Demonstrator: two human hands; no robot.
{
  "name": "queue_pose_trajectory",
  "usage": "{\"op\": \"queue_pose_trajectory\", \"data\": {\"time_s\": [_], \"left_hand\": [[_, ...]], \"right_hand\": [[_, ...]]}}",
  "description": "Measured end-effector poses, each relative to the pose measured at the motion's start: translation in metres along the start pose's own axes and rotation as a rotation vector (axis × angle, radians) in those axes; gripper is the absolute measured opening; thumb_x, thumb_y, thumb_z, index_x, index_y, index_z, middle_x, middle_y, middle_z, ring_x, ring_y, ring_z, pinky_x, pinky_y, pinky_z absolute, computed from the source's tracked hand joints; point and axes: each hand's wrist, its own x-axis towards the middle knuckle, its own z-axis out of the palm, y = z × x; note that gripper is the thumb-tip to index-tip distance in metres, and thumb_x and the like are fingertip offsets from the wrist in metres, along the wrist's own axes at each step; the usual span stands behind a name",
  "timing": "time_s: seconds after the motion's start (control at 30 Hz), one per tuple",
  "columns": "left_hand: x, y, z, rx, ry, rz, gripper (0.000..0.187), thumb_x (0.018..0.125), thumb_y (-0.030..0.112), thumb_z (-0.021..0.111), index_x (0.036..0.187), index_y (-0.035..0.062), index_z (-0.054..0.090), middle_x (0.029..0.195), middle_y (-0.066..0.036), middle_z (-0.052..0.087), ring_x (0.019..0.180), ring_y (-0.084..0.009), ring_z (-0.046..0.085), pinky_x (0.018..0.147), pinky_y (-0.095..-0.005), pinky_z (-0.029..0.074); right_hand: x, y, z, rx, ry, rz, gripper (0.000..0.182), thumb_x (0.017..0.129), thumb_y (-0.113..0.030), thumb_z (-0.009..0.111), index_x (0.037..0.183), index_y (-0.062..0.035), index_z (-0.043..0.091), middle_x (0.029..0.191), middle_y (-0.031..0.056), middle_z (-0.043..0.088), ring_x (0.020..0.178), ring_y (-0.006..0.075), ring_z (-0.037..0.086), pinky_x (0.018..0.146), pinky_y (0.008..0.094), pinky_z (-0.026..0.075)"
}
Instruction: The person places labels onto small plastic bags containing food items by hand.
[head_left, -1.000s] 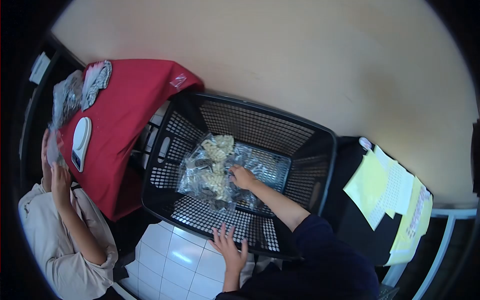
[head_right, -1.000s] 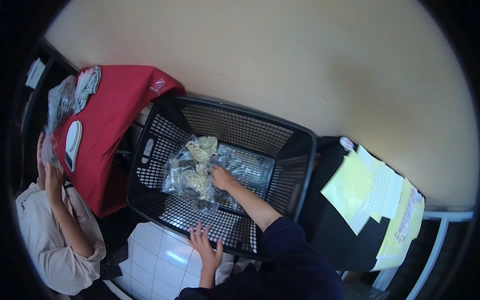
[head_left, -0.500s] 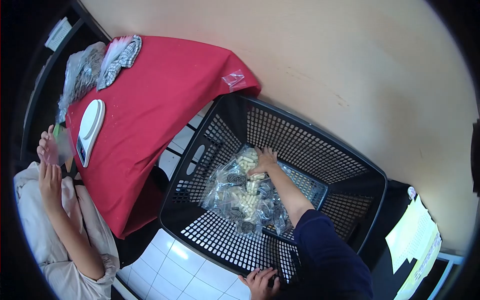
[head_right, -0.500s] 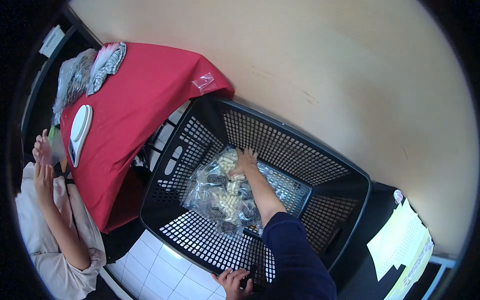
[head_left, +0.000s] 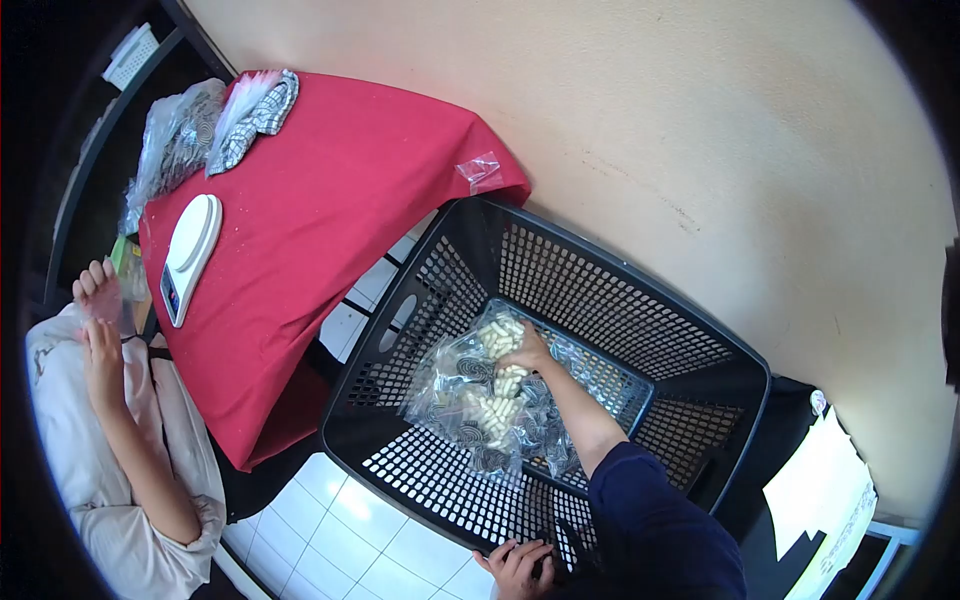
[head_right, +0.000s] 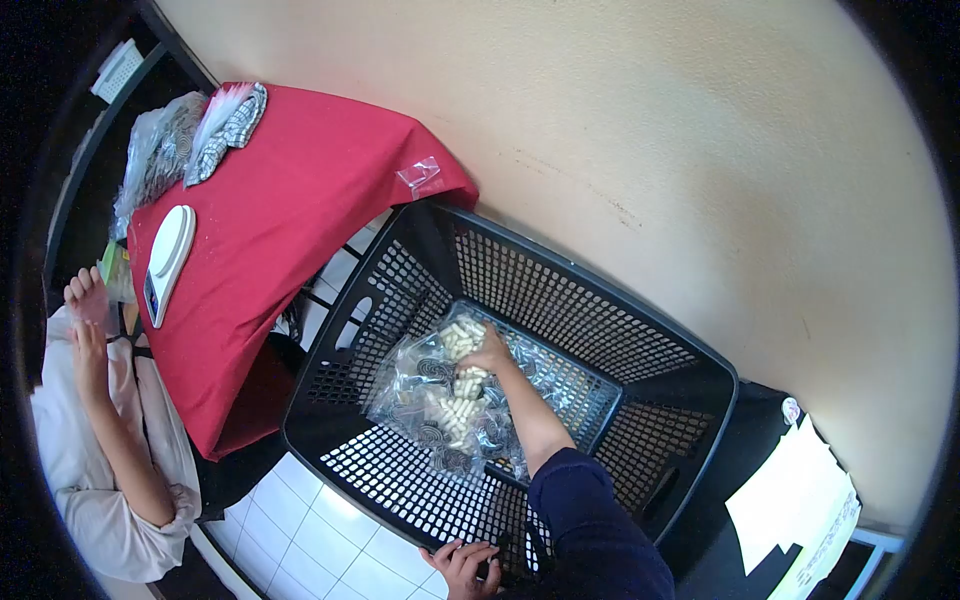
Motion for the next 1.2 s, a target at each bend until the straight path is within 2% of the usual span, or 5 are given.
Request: {"op": "queue_pose_trajectory", "data": {"time_s": [0.3, 0.4, 0.63, 0.83, 1.2], "left_hand": [[-0.005, -0.001, -0.003, -0.035, -0.082, -0.055, 0.024, 0.069, 0.010, 0.062, 0.093, 0.0128, 0.059, 0.100, -0.005, 0.056, 0.102, -0.0268, 0.043, 0.092, -0.0463, 0.025], [-0.002, 0.005, -0.005, -0.019, -0.130, -0.143, 0.024, 0.067, 0.019, 0.064, 0.090, 0.0153, 0.058, 0.094, 0.002, 0.056, 0.103, -0.0230, 0.041, 0.100, -0.0498, 0.000], [0.024, 0.015, -0.022, -0.125, 0.051, -0.197, 0.049, 0.065, 0.021, 0.066, 0.108, 0.0072, 0.045, 0.110, -0.009, 0.048, 0.111, -0.0279, 0.039, 0.097, -0.0458, 0.009], [0.075, 0.053, -0.023, -1.268, -0.068, -0.292, 0.070, 0.084, 0.035, 0.049, 0.134, 0.0030, 0.012, 0.131, -0.017, 0.030, 0.121, -0.0272, 0.031, 0.096, -0.0380, 0.030], [-0.022, 0.210, 0.066, -1.080, -0.410, 0.302, 0.042, 0.088, 0.013, 0.044, 0.125, -0.0040, 0.033, 0.113, -0.014, 0.049, 0.100, -0.0184, 0.050, 0.085, -0.0291, 0.040]], "right_hand": [[-0.029, 0.022, -0.045, 0.747, -0.008, 0.026, 0.075, 0.048, -0.008, 0.077, 0.114, 0.0006, 0.043, 0.104, 0.0138, 0.057, 0.096, 0.0225, 0.056, 0.085, 0.0303, 0.044], [-0.060, 0.011, -0.069, 1.084, -0.089, -0.009, 0.063, 0.054, 0.002, 0.072, 0.111, 0.0021, 0.045, 0.100, 0.0127, 0.058, 0.090, 0.0224, 0.058, 0.079, 0.0319, 0.047], [-0.194, -0.037, -0.116, 1.293, -0.147, -0.071, 0.051, 0.061, 0.006, 0.068, 0.108, 0.0042, 0.047, 0.098, 0.0126, 0.059, 0.086, 0.0216, 0.059, 0.076, 0.0315, 0.050], [-0.343, -0.030, -0.157, 1.432, -0.312, -0.148, 0.045, 0.065, 0.002, 0.067, 0.106, 0.0027, 0.051, 0.099, 0.0121, 0.058, 0.089, 0.0219, 0.059, 0.077, 0.0334, 0.050], [-0.553, 0.118, -0.212, 0.760, 0.645, -0.450, 0.081, 0.059, 0.001, 0.075, 0.125, -0.0033, 0.029, 0.107, 0.0099, 0.051, 0.096, 0.0177, 0.054, 0.079, 0.0303, 0.048]]}}
